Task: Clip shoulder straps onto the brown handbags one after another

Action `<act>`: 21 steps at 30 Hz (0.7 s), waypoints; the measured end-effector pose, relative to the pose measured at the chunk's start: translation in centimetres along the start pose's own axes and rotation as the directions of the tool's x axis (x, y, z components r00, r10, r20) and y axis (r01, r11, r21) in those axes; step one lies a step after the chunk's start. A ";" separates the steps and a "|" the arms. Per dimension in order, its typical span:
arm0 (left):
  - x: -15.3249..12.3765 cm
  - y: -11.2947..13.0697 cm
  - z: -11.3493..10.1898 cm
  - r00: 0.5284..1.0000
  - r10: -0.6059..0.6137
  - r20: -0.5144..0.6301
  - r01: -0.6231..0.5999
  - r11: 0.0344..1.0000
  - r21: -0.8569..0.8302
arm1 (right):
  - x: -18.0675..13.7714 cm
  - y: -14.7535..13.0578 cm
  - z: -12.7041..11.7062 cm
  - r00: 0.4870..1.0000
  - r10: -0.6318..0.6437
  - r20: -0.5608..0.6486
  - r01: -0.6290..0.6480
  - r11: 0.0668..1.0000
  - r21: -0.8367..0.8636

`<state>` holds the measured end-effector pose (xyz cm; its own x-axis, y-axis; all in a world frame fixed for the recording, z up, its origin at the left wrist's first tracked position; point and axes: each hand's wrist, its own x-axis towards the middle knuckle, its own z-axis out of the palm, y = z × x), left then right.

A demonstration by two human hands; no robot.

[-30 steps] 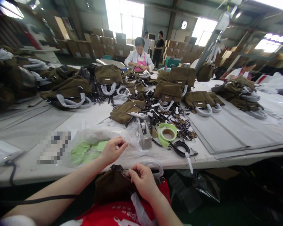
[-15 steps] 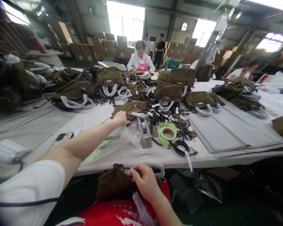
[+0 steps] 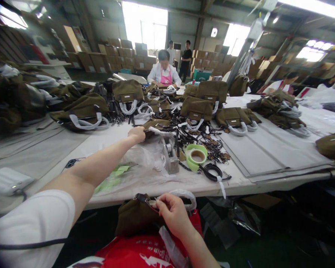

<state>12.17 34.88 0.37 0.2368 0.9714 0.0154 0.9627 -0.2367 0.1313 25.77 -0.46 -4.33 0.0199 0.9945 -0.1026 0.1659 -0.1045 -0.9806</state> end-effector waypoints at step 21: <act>-0.2 -14.1 -6.9 0.919 -0.214 0.333 0.161 0.971 0.179 | 1.4 1.8 -0.3 0.995 0.025 0.098 -0.029 0.999 0.045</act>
<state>-2.38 38.18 5.40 0.0554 0.9375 -0.3435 0.9960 -0.0761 -0.0472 26.37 0.73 -6.23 -0.0727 0.9871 -0.1428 0.1205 -0.1335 -0.9837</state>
